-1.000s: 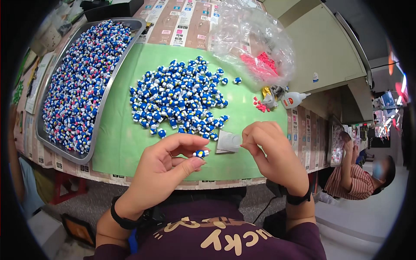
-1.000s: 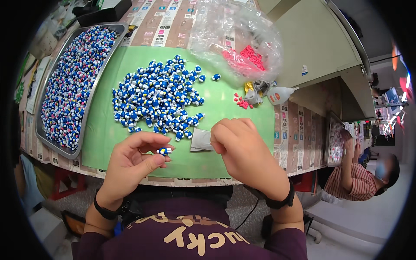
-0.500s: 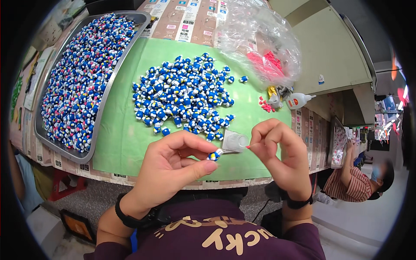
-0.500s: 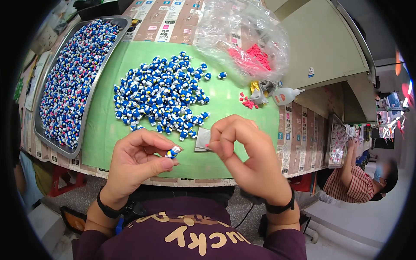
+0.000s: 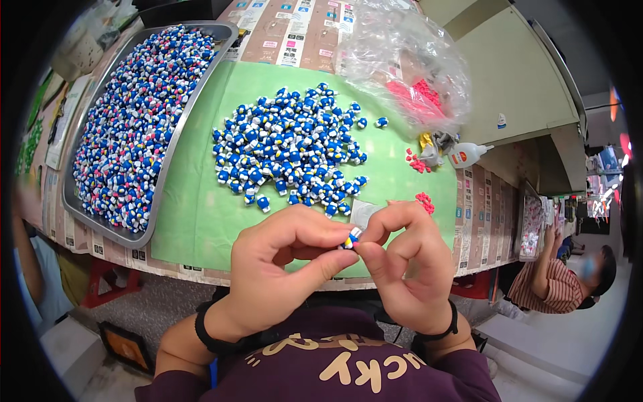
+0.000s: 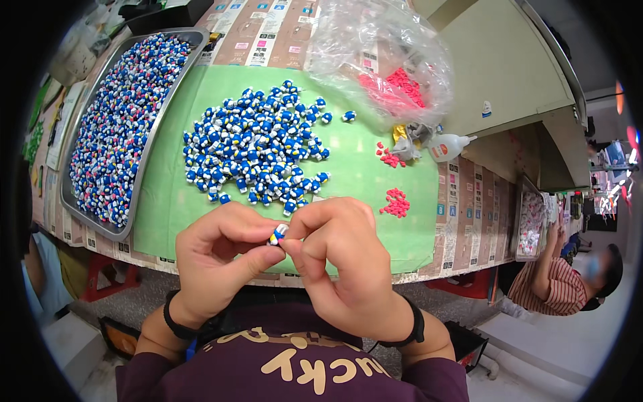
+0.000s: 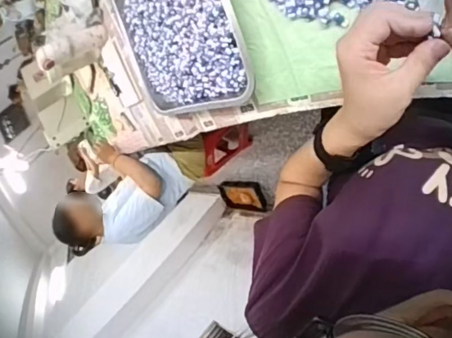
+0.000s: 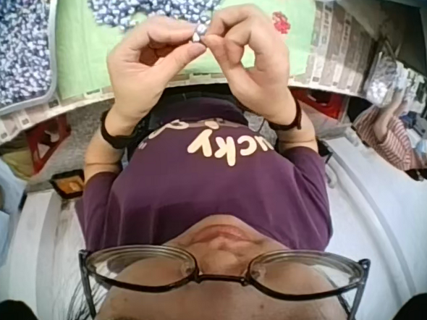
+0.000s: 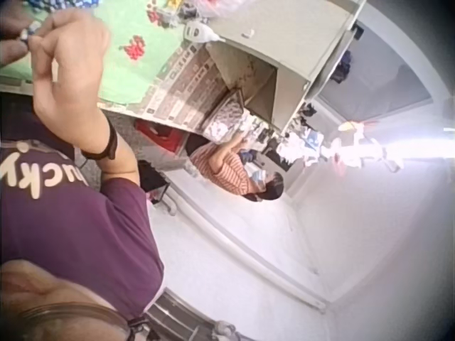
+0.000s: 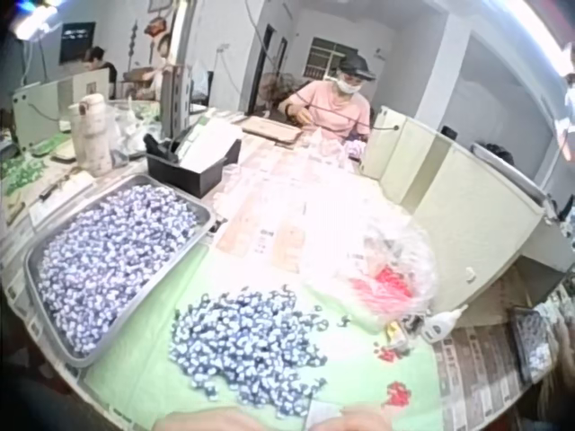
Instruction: The person sits at a table and repeatedly picks up small blue and white capsule-shaped candies and small pink beads. They insert the pink beads into the capsules by hand, one at a time, and place the assembled items into a pile on the green mat.
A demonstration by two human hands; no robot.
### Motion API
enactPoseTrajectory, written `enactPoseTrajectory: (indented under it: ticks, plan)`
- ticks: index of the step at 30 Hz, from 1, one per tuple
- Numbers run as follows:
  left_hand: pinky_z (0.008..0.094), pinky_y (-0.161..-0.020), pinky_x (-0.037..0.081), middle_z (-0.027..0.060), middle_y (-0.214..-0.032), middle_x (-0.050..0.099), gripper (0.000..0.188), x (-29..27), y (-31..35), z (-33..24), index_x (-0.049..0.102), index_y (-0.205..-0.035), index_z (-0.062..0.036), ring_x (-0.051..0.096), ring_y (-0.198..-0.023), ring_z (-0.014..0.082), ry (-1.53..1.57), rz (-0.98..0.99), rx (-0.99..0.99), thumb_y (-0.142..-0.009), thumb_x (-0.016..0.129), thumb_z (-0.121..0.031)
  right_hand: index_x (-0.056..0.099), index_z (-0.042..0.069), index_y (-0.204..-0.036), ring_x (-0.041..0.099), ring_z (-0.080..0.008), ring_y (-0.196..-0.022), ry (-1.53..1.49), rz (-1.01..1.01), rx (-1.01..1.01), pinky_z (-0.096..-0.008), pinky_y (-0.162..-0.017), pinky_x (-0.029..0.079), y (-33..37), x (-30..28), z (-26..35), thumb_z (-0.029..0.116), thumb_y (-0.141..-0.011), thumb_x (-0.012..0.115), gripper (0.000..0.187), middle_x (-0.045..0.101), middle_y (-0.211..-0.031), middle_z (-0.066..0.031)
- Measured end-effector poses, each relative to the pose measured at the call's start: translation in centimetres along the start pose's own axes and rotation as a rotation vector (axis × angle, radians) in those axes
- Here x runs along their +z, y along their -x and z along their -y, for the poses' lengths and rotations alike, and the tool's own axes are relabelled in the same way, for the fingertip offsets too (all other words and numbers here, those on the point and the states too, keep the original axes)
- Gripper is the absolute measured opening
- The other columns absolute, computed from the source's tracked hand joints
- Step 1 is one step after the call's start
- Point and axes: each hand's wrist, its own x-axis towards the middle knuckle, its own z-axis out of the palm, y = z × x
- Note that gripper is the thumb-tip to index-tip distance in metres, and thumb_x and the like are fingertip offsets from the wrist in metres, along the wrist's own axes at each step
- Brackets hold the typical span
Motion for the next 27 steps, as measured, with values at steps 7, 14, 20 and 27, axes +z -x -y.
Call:
enactPoseTrajectory:
  ticks: [7,14,20,27]
  plan:
    - [0.0263,-0.061,0.052,0.0111,-0.086,0.069,0.023,-1.6,-0.3,-0.8,0.067,-0.090,-0.0006,0.067,-0.076,0.0178,-0.452,0.105,0.332,-0.072,0.078,0.008,0.047,0.008,-0.078,0.055,-0.0215,-0.076,-0.114,-0.013,0.176,-0.0324,-0.076,0.042,-0.2,-0.4,-0.4,-0.003,-0.077,0.076,0.031,0.056,-0.083,-0.0052]
    - [0.0255,-0.074,0.047,0.0077,-0.092,0.057,0.021,-11.2,1.7,-4.0,0.055,-0.091,-0.0010,0.055,-0.086,0.0135,-0.835,-0.452,0.535,-0.081,0.060,0.018,0.048,0.000,-0.082,0.057,-0.0239,-0.076,0.342,-0.073,0.292,-0.0317,-0.073,0.048,1.6,-8.0,-5.5,-0.008,-0.079,0.067,0.021,0.054,-0.080,-0.0101]
    - [0.0149,-0.058,0.039,-0.0005,-0.099,0.060,0.021,-13.9,1.2,-5.0,0.065,-0.106,-0.0014,0.046,-0.069,0.0025,-1.114,-0.762,0.160,-0.087,0.072,-0.004,0.048,-0.001,-0.084,0.060,-0.0304,-0.078,0.395,0.105,0.316,-0.0349,-0.073,0.049,3.3,-7.2,-7.6,-0.013,-0.077,0.058,0.017,0.055,-0.080,-0.0141]
    - [0.0329,-0.064,0.048,0.0081,-0.094,0.059,0.021,-5.6,-0.9,-1.8,0.062,-0.098,-0.0007,0.058,-0.078,0.0220,-1.096,-0.058,0.124,-0.079,0.072,0.001,0.049,0.000,-0.083,0.056,-0.0338,-0.074,0.508,0.182,0.339,-0.0393,-0.068,0.046,2.7,-6.3,-7.8,-0.009,-0.077,0.058,0.013,0.055,-0.079,-0.0154]
